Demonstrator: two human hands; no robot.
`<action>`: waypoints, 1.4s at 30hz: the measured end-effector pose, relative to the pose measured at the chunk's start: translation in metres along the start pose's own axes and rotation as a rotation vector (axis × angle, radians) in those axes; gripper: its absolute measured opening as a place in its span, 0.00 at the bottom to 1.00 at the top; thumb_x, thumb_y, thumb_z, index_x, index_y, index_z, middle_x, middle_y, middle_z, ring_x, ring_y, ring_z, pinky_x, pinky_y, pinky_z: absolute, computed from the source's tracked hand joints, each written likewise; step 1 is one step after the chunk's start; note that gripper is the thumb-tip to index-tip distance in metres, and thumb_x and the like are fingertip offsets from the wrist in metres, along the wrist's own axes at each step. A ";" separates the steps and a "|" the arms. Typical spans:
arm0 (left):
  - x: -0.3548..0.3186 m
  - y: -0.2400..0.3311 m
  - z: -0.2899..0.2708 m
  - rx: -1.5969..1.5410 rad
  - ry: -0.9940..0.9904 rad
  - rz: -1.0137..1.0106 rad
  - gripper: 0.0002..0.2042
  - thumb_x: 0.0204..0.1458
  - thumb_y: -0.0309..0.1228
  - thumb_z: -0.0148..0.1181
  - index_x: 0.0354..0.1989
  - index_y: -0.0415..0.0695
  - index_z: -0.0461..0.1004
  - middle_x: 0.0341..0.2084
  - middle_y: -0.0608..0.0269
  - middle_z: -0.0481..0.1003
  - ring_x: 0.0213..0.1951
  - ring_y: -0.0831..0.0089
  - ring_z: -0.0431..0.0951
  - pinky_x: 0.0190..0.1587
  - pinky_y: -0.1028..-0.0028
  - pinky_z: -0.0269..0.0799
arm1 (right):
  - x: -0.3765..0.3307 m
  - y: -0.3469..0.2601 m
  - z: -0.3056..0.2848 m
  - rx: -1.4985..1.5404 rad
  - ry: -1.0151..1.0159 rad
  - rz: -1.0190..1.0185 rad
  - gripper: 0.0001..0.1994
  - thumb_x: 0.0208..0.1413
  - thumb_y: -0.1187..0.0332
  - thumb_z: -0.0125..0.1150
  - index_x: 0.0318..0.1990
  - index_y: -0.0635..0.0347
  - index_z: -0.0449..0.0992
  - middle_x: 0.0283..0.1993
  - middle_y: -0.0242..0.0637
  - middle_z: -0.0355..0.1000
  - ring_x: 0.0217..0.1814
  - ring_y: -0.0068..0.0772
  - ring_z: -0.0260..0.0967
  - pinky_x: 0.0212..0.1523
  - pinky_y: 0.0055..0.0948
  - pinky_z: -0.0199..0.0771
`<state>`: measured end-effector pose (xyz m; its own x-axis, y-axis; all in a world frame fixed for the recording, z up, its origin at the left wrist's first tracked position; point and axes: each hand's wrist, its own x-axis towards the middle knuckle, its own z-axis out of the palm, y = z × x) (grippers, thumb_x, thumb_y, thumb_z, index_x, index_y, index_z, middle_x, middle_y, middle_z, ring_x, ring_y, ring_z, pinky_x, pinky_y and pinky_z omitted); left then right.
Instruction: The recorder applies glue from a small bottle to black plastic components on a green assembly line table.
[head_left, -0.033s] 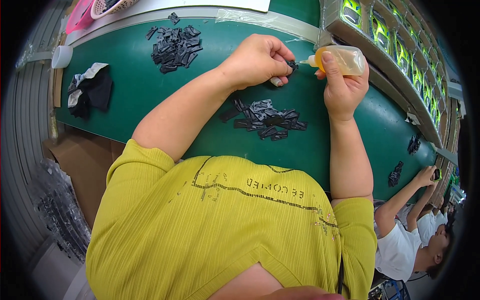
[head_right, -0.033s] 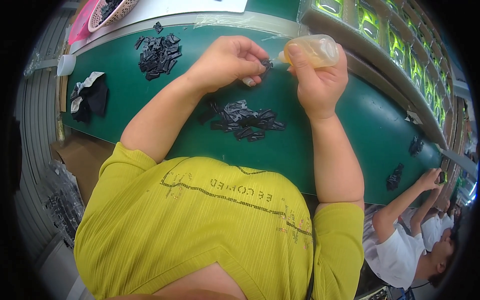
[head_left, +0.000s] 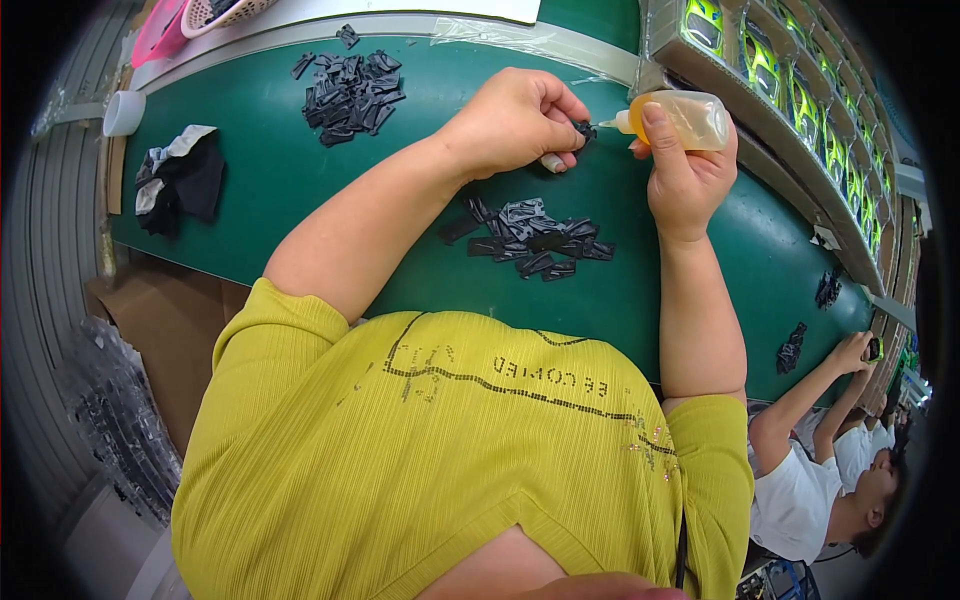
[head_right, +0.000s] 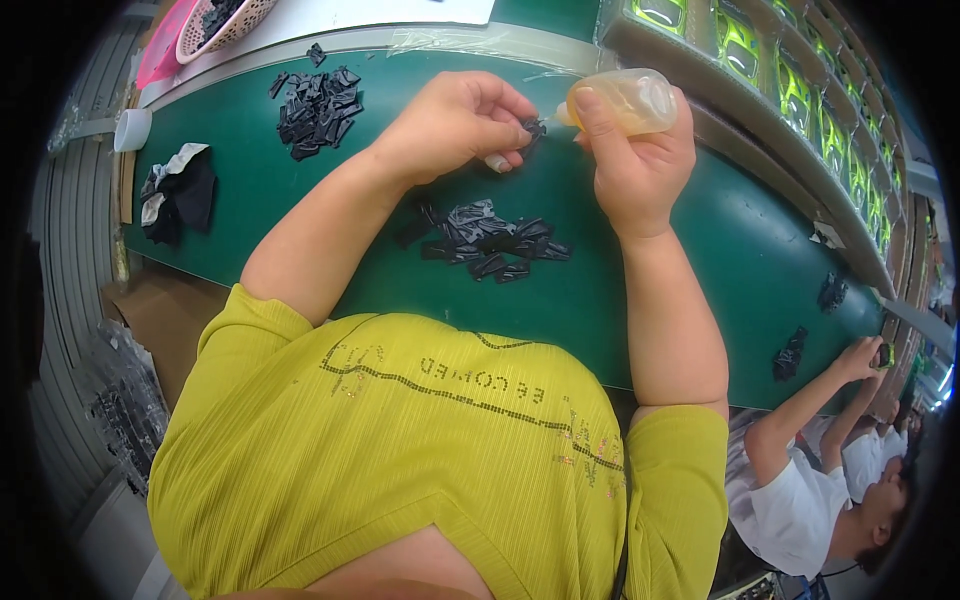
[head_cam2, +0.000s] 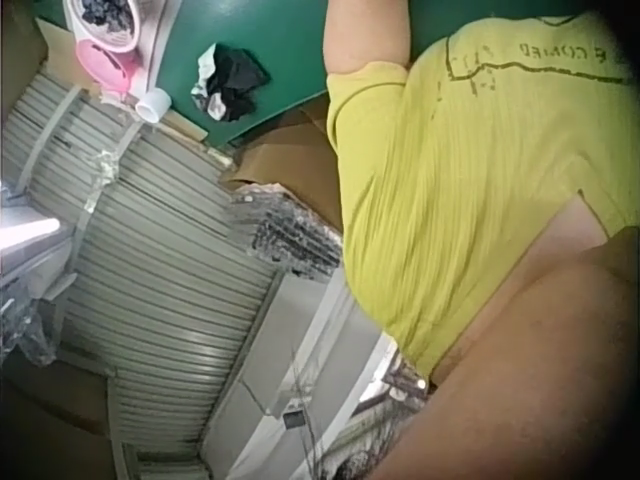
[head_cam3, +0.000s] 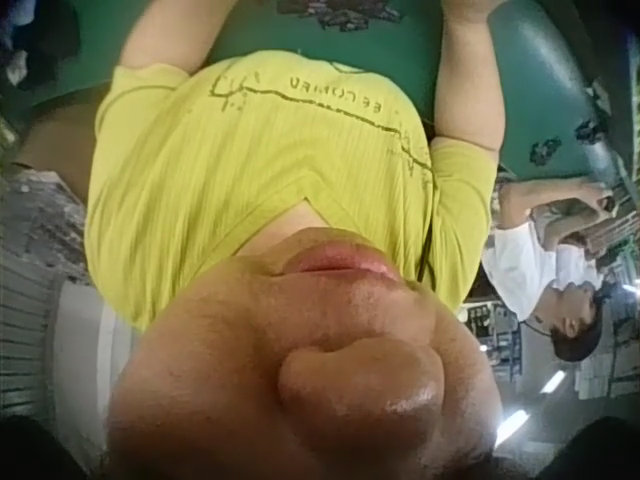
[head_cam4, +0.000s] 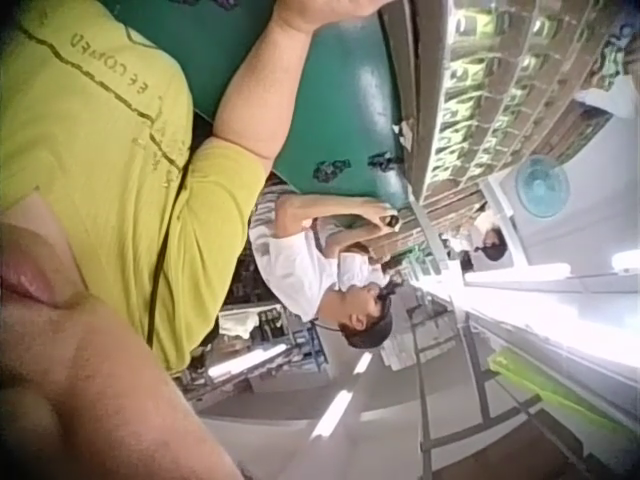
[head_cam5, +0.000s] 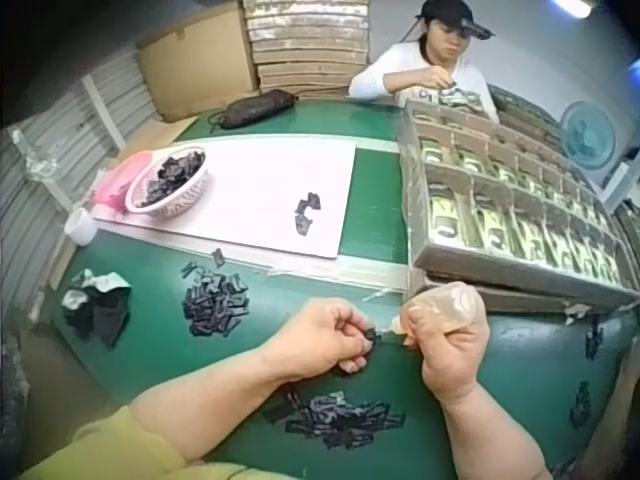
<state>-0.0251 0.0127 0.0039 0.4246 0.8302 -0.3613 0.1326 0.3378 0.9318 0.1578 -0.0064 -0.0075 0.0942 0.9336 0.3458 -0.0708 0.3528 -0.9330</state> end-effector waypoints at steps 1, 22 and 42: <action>0.000 0.001 0.000 0.005 0.002 -0.001 0.14 0.46 0.21 0.58 0.42 0.30 0.69 0.27 0.55 0.75 0.26 0.74 0.77 0.30 0.79 0.73 | 0.000 0.000 0.001 0.001 -0.001 0.001 0.10 0.51 0.73 0.63 0.38 0.62 0.68 0.32 0.35 0.73 0.25 0.18 0.68 0.24 0.15 0.68; 0.002 0.000 -0.003 -0.074 0.032 -0.025 0.13 0.46 0.22 0.59 0.40 0.31 0.70 0.28 0.53 0.76 0.27 0.71 0.79 0.30 0.79 0.74 | -0.005 0.001 -0.008 0.089 -0.073 0.096 0.15 0.49 0.72 0.64 0.43 0.63 0.68 0.36 0.36 0.73 0.30 0.23 0.72 0.23 0.16 0.72; 0.005 0.002 -0.004 -0.050 0.028 -0.035 0.13 0.46 0.22 0.59 0.40 0.31 0.70 0.28 0.54 0.76 0.26 0.72 0.79 0.30 0.80 0.74 | -0.003 -0.002 0.000 0.023 -0.083 0.040 0.10 0.50 0.73 0.63 0.39 0.63 0.70 0.33 0.34 0.73 0.24 0.20 0.68 0.21 0.15 0.66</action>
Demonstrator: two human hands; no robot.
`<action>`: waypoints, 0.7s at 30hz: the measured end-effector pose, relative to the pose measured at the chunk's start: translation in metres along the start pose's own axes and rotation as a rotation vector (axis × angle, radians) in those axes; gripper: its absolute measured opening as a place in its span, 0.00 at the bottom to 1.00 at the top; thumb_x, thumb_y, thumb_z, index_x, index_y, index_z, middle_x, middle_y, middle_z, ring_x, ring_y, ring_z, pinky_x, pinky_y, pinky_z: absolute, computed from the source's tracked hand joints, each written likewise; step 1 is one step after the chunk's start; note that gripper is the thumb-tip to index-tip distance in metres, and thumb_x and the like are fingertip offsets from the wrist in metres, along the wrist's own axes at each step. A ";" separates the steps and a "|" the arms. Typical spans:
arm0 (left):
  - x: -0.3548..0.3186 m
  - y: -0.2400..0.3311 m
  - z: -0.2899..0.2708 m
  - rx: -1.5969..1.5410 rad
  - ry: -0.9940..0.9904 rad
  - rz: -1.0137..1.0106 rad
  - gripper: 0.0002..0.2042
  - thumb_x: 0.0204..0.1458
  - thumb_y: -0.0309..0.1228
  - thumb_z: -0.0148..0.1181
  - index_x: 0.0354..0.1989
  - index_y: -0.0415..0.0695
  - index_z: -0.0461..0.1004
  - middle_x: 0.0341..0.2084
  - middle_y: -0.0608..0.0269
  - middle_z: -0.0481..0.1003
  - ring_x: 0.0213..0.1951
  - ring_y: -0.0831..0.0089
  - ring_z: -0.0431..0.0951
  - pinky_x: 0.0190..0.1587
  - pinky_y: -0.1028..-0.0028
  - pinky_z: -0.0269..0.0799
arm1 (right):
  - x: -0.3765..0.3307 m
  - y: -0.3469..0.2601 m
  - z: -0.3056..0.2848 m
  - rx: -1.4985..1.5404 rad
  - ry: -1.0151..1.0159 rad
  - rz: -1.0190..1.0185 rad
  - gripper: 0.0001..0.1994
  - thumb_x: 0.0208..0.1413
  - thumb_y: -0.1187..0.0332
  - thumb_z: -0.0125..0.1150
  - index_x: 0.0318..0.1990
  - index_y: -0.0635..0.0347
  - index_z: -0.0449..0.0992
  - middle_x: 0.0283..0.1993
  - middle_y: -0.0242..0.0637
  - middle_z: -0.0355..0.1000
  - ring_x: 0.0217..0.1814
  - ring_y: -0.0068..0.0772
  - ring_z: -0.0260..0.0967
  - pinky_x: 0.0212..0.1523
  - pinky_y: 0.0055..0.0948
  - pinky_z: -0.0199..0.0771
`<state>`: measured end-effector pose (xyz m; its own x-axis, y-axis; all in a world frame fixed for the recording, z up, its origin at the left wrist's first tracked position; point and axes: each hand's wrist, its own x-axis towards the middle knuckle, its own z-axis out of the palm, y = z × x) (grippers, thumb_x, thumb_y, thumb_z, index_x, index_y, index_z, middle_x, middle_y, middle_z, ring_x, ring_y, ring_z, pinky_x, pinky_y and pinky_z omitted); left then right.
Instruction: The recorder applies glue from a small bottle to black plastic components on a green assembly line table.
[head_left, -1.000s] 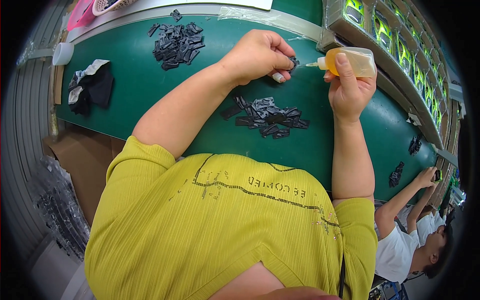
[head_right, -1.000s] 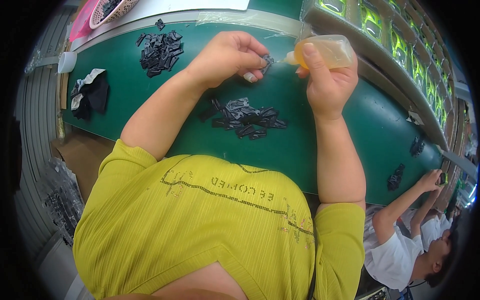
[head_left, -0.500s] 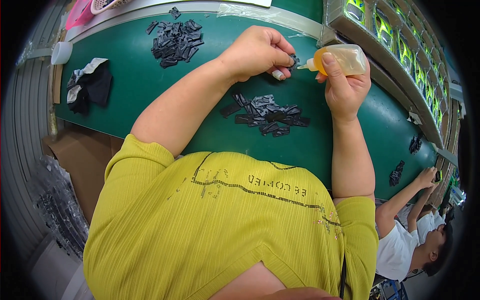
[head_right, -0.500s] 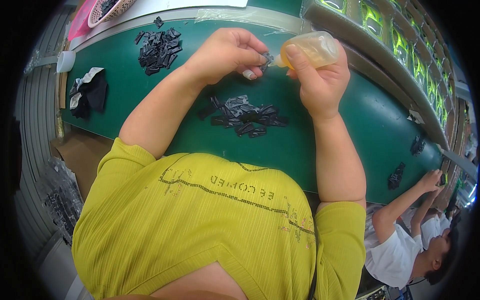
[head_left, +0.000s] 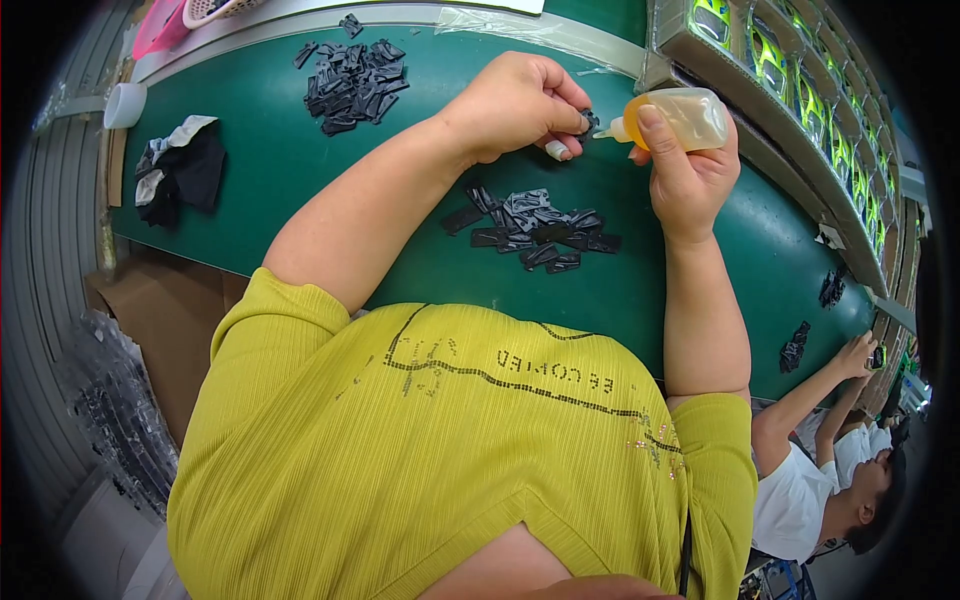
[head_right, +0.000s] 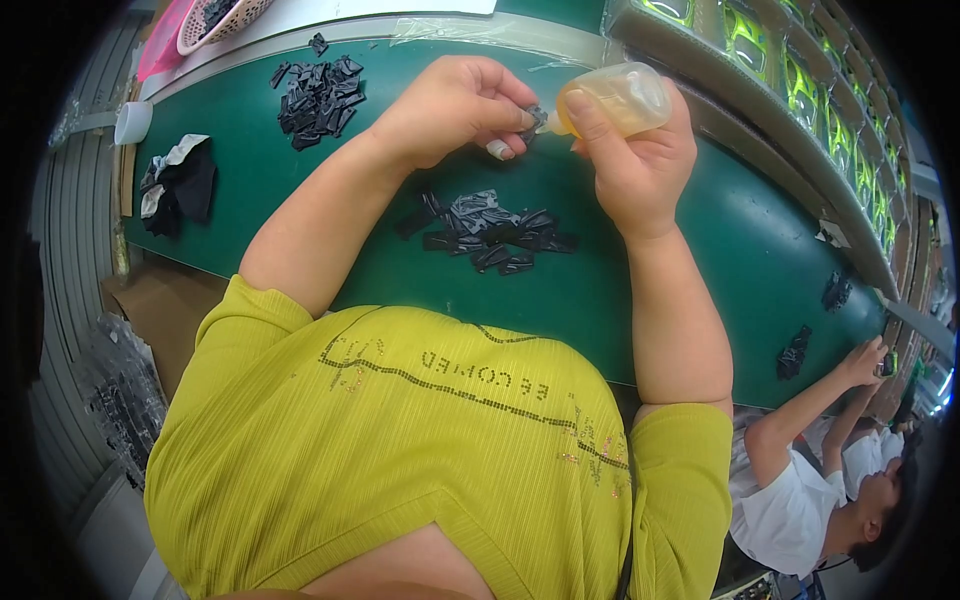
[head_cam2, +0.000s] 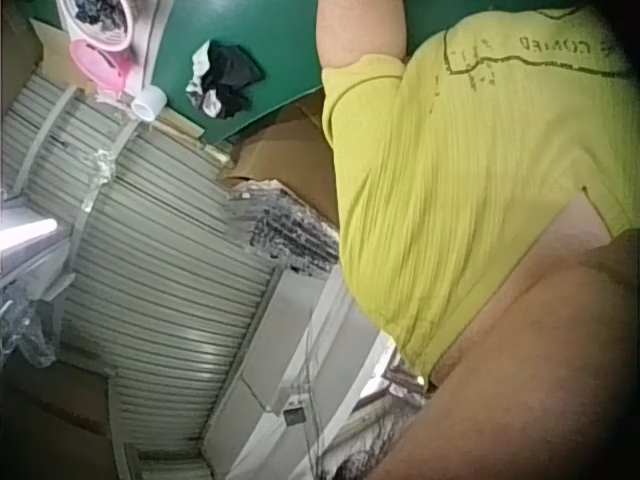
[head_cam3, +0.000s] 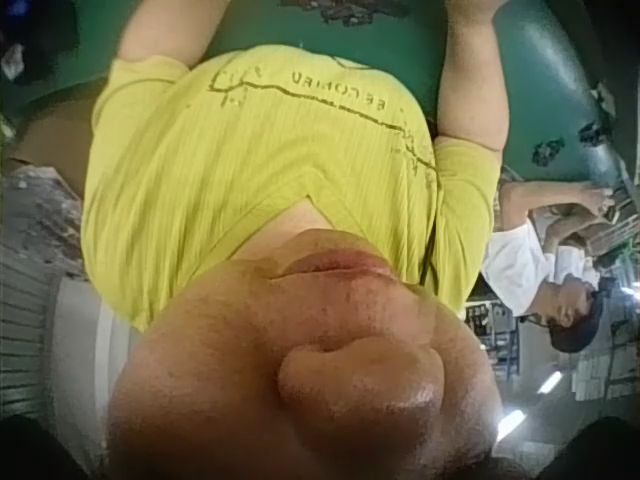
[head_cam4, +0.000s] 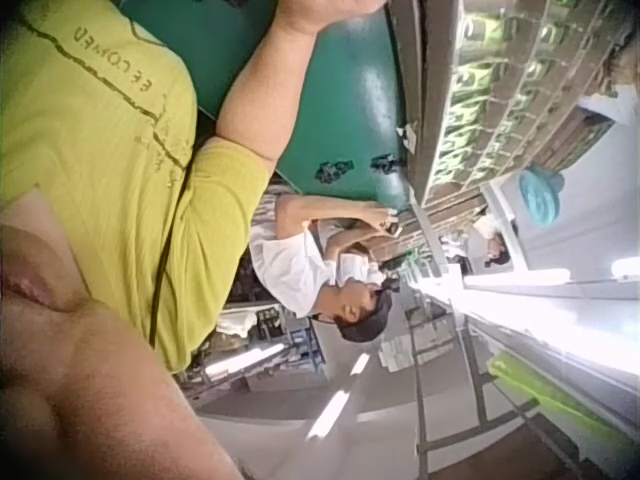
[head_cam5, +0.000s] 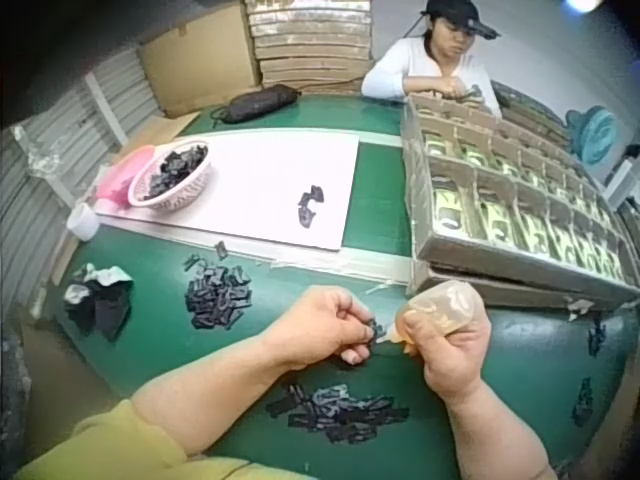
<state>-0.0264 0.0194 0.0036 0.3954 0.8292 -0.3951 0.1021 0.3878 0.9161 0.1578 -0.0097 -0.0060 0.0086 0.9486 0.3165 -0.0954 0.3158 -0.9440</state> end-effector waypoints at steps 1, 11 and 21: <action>0.000 0.000 -0.001 -0.007 0.003 -0.001 0.13 0.45 0.22 0.59 0.40 0.31 0.70 0.27 0.54 0.76 0.26 0.72 0.79 0.29 0.80 0.74 | 0.002 0.000 -0.001 0.003 -0.004 -0.004 0.10 0.50 0.73 0.63 0.39 0.63 0.70 0.33 0.34 0.73 0.24 0.20 0.68 0.21 0.15 0.66; 0.008 0.001 -0.014 -0.043 0.195 0.129 0.11 0.46 0.20 0.59 0.39 0.31 0.71 0.24 0.55 0.75 0.22 0.74 0.76 0.25 0.78 0.73 | 0.007 0.003 -0.015 0.409 0.208 0.123 0.06 0.53 0.71 0.57 0.37 0.62 0.70 0.30 0.35 0.71 0.21 0.22 0.66 0.17 0.18 0.63; 0.052 0.023 -0.071 0.770 0.839 0.522 0.15 0.46 0.44 0.59 0.29 0.43 0.77 0.26 0.54 0.77 0.32 0.57 0.77 0.37 0.65 0.72 | 0.013 0.008 -0.019 0.381 0.194 0.103 0.07 0.52 0.71 0.59 0.36 0.62 0.71 0.31 0.35 0.72 0.24 0.22 0.68 0.17 0.18 0.63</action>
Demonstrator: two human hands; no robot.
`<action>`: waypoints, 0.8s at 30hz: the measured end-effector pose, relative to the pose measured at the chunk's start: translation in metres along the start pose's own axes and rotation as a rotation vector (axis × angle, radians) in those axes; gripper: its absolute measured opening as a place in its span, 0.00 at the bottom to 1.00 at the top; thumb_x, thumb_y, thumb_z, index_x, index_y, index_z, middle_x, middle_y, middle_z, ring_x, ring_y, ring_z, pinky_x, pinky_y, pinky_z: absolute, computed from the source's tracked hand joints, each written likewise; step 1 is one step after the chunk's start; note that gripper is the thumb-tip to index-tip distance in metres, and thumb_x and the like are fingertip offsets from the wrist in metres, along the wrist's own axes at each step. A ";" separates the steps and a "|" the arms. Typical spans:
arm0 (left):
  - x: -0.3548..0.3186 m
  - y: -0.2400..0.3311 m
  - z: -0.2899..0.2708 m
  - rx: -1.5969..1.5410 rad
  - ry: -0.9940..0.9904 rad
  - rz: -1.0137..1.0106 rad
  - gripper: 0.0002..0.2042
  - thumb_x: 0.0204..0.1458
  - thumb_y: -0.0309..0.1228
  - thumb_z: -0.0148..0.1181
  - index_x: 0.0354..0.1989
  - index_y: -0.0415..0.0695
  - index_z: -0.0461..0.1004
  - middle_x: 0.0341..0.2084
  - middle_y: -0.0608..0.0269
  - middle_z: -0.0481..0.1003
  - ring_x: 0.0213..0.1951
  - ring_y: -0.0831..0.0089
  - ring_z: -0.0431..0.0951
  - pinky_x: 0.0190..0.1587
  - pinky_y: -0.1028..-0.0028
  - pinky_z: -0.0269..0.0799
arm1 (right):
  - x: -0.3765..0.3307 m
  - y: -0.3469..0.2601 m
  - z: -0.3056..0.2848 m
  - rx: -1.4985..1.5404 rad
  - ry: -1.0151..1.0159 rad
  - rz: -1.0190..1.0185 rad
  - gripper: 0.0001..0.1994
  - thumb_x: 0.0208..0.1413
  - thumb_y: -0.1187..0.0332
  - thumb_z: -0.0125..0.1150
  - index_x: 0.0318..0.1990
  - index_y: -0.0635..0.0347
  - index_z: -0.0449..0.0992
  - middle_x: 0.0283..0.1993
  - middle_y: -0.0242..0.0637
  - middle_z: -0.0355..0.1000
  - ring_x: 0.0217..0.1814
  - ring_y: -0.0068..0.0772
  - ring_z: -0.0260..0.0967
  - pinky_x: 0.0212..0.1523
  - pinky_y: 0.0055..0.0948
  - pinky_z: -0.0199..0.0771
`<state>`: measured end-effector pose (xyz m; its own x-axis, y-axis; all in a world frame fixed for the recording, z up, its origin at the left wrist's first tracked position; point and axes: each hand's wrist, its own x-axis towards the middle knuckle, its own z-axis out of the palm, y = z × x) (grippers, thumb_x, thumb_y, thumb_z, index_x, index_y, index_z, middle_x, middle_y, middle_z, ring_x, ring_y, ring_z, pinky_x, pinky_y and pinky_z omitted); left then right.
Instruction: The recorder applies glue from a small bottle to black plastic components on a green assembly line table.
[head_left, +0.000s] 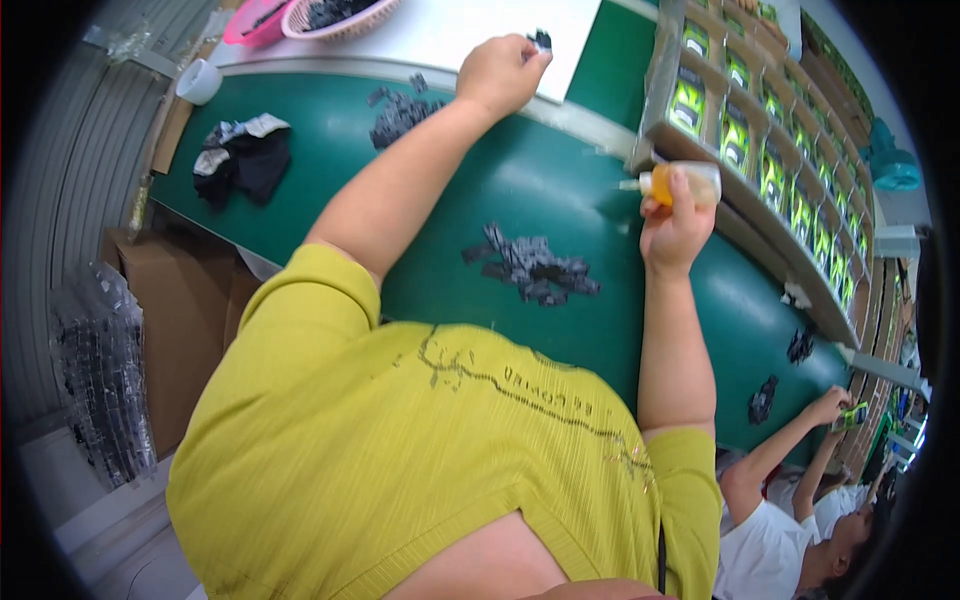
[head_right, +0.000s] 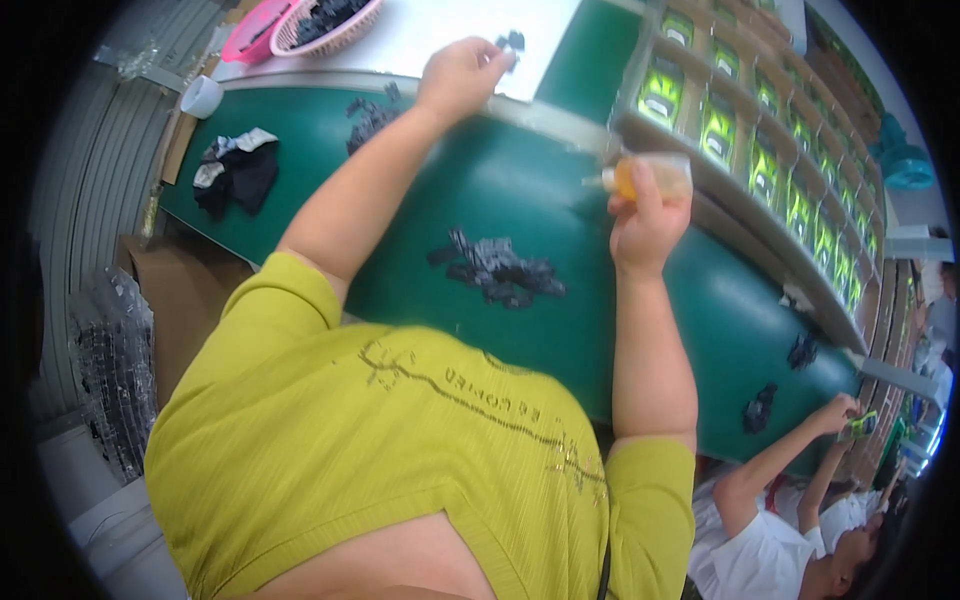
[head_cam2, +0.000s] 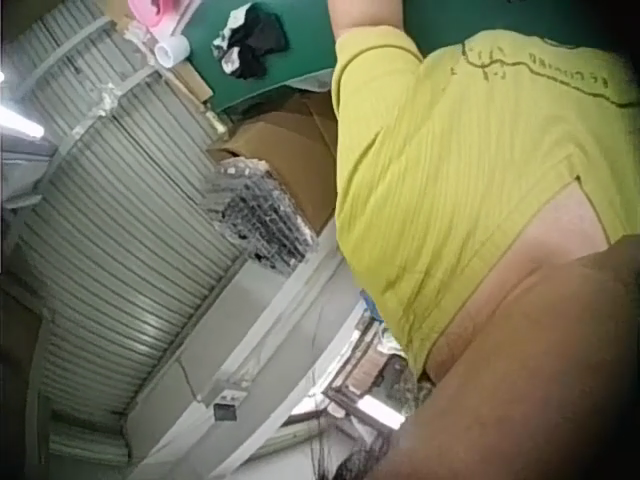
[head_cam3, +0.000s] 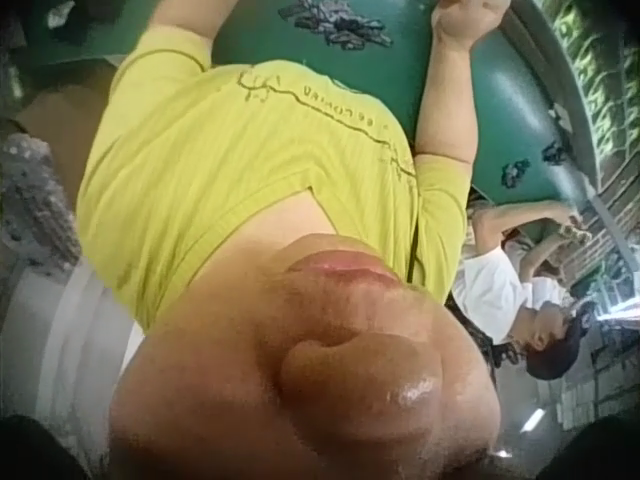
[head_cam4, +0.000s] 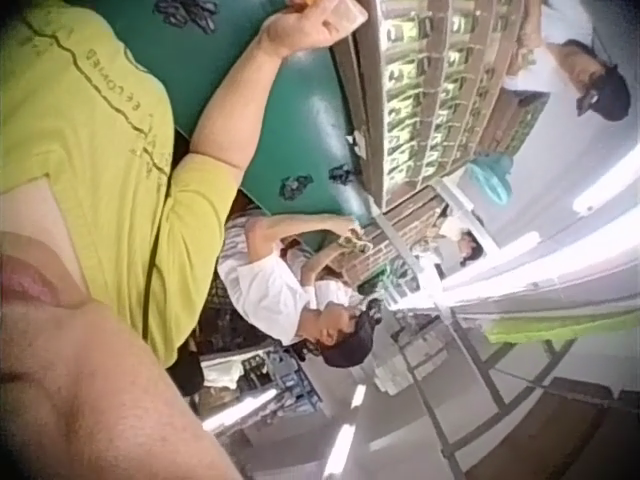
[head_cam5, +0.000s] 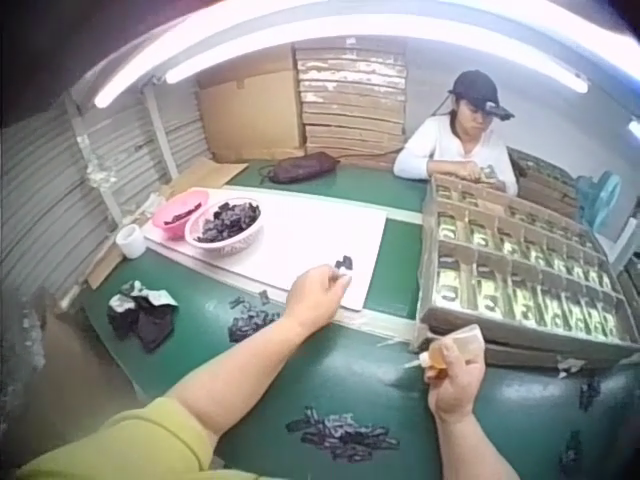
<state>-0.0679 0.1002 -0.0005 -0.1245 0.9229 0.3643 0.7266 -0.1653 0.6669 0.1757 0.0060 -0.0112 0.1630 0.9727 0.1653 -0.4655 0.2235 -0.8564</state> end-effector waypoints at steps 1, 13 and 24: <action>-0.014 0.016 -0.006 -0.006 -0.058 0.023 0.15 0.46 0.44 0.59 0.29 0.44 0.78 0.27 0.55 0.77 0.32 0.59 0.77 0.36 0.66 0.72 | 0.000 -0.001 0.000 0.000 0.015 -0.005 0.06 0.52 0.72 0.59 0.36 0.62 0.71 0.31 0.35 0.72 0.23 0.23 0.68 0.17 0.18 0.64; -0.134 0.080 -0.027 0.046 -0.909 0.257 0.14 0.40 0.38 0.67 0.31 0.41 0.75 0.31 0.56 0.74 0.37 0.59 0.74 0.39 0.65 0.69 | -0.003 0.003 0.002 -0.028 -0.038 -0.019 0.07 0.51 0.71 0.60 0.35 0.63 0.72 0.31 0.36 0.73 0.23 0.23 0.67 0.19 0.19 0.64; -0.101 0.060 -0.020 -0.554 -0.874 -0.321 0.07 0.48 0.25 0.60 0.37 0.40 0.75 0.24 0.65 0.74 0.25 0.79 0.71 0.26 0.77 0.70 | -0.003 0.000 0.000 0.012 -0.007 -0.007 0.07 0.52 0.71 0.59 0.36 0.62 0.72 0.31 0.37 0.72 0.23 0.24 0.66 0.20 0.20 0.64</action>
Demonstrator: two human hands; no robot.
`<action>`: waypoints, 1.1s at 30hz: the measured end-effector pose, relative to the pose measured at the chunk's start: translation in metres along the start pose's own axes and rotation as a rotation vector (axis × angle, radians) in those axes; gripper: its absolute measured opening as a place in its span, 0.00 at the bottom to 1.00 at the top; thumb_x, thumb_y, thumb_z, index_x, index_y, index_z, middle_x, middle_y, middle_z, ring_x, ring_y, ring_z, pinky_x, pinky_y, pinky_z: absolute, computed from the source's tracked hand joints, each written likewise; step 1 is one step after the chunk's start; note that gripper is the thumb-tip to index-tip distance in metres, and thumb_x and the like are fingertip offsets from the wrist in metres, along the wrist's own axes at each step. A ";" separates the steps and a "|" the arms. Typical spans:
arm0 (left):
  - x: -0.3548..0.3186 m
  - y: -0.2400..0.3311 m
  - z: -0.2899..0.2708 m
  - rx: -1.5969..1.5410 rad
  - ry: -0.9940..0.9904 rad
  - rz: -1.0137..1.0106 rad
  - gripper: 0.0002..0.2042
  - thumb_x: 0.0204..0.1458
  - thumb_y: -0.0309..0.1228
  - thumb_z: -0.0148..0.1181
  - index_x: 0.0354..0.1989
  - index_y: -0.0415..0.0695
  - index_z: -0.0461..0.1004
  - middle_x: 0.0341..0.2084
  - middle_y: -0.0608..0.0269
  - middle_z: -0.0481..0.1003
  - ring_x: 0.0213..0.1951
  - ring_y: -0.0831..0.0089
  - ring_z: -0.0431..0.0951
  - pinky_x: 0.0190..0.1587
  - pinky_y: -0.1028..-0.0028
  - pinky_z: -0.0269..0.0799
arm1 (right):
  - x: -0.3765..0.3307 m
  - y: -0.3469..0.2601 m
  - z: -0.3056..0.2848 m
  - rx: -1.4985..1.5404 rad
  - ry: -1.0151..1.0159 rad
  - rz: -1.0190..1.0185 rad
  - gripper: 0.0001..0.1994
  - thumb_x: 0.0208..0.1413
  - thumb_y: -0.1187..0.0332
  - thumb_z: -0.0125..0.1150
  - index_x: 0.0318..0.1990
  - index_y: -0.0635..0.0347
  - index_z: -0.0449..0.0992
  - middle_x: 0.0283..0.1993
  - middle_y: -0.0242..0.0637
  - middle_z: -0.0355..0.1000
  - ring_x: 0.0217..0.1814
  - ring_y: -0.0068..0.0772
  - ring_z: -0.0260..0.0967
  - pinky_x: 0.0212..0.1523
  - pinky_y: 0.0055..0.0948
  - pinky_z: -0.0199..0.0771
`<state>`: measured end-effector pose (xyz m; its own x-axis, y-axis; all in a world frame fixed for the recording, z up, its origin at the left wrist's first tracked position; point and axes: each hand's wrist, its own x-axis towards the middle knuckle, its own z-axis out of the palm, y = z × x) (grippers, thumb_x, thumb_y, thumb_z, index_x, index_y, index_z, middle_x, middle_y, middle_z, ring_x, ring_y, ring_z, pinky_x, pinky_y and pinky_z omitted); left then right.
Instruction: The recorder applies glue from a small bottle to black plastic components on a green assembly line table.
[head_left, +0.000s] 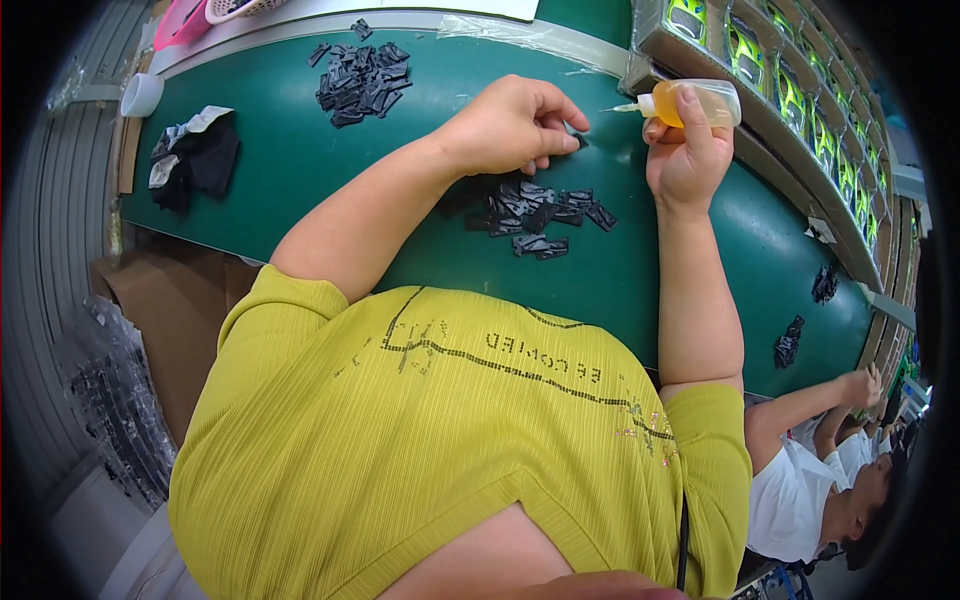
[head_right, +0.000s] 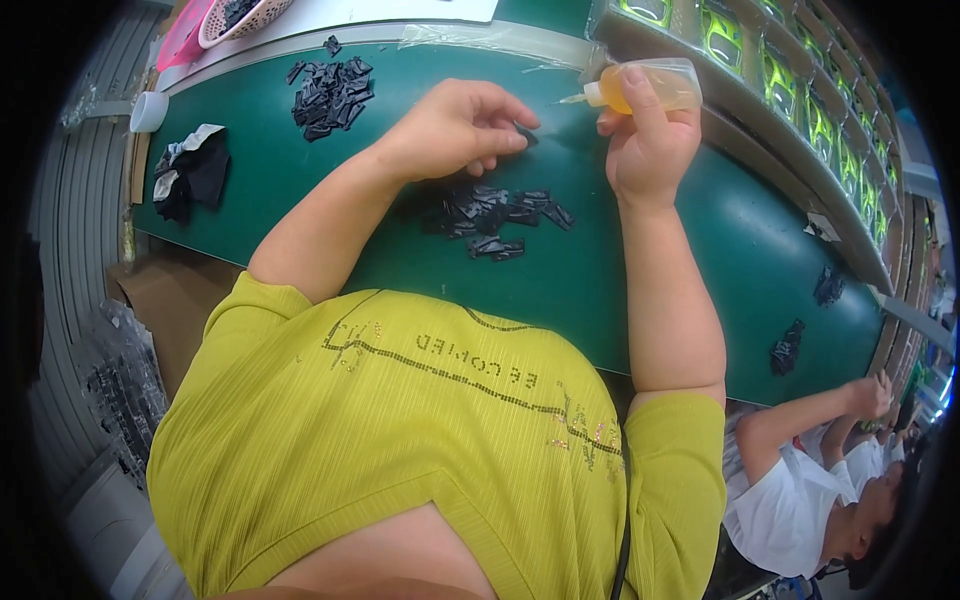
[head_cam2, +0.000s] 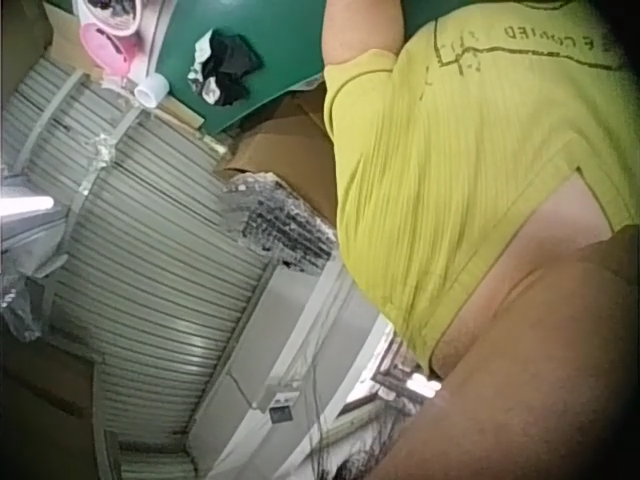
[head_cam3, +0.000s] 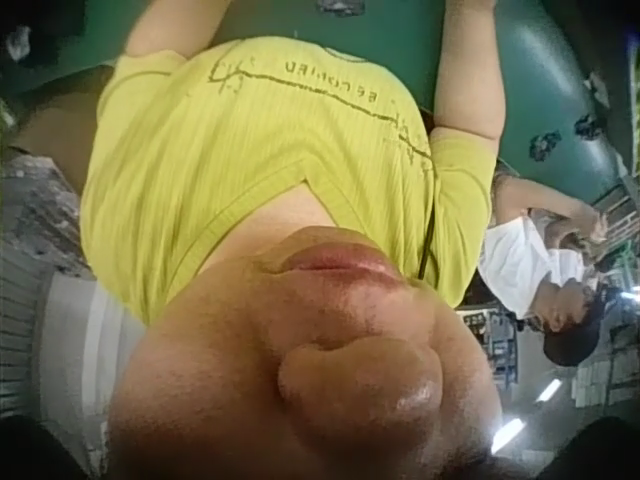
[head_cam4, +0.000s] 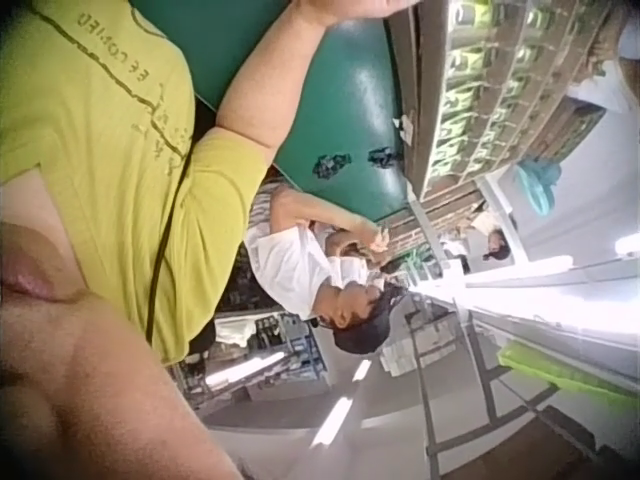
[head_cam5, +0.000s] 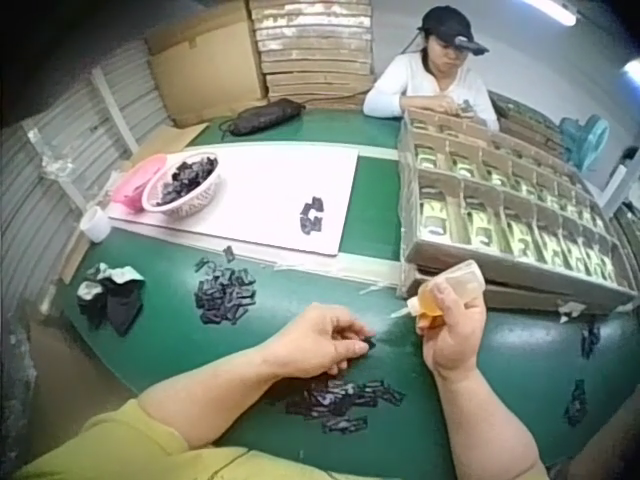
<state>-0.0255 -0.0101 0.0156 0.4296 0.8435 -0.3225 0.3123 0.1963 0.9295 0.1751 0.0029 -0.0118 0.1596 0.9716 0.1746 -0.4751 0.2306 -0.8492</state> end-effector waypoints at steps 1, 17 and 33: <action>0.004 -0.006 -0.002 -0.094 -0.002 0.023 0.09 0.49 0.25 0.60 0.39 0.38 0.75 0.27 0.64 0.75 0.26 0.79 0.72 0.30 0.78 0.71 | 0.000 -0.001 0.000 0.009 -0.003 -0.002 0.06 0.52 0.71 0.59 0.36 0.62 0.72 0.31 0.37 0.72 0.23 0.24 0.66 0.19 0.20 0.64; 0.014 -0.021 -0.007 -0.317 -0.043 0.117 0.11 0.43 0.18 0.59 0.37 0.34 0.73 0.31 0.59 0.74 0.32 0.74 0.75 0.38 0.77 0.73 | -0.015 -0.006 0.010 -0.181 -0.133 -0.134 0.07 0.51 0.72 0.60 0.35 0.65 0.71 0.30 0.37 0.72 0.26 0.24 0.70 0.21 0.20 0.69; 0.012 -0.011 -0.008 -0.323 -0.061 0.014 0.14 0.42 0.24 0.60 0.39 0.32 0.71 0.27 0.57 0.75 0.26 0.73 0.75 0.31 0.76 0.74 | -0.020 -0.004 0.014 -0.297 -0.181 -0.217 0.12 0.50 0.73 0.63 0.40 0.65 0.68 0.33 0.39 0.73 0.29 0.26 0.72 0.25 0.21 0.75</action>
<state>-0.0307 0.0021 0.0032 0.4849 0.8178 -0.3099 0.0251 0.3412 0.9397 0.1617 -0.0172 -0.0046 0.0616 0.9018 0.4278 -0.1727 0.4317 -0.8853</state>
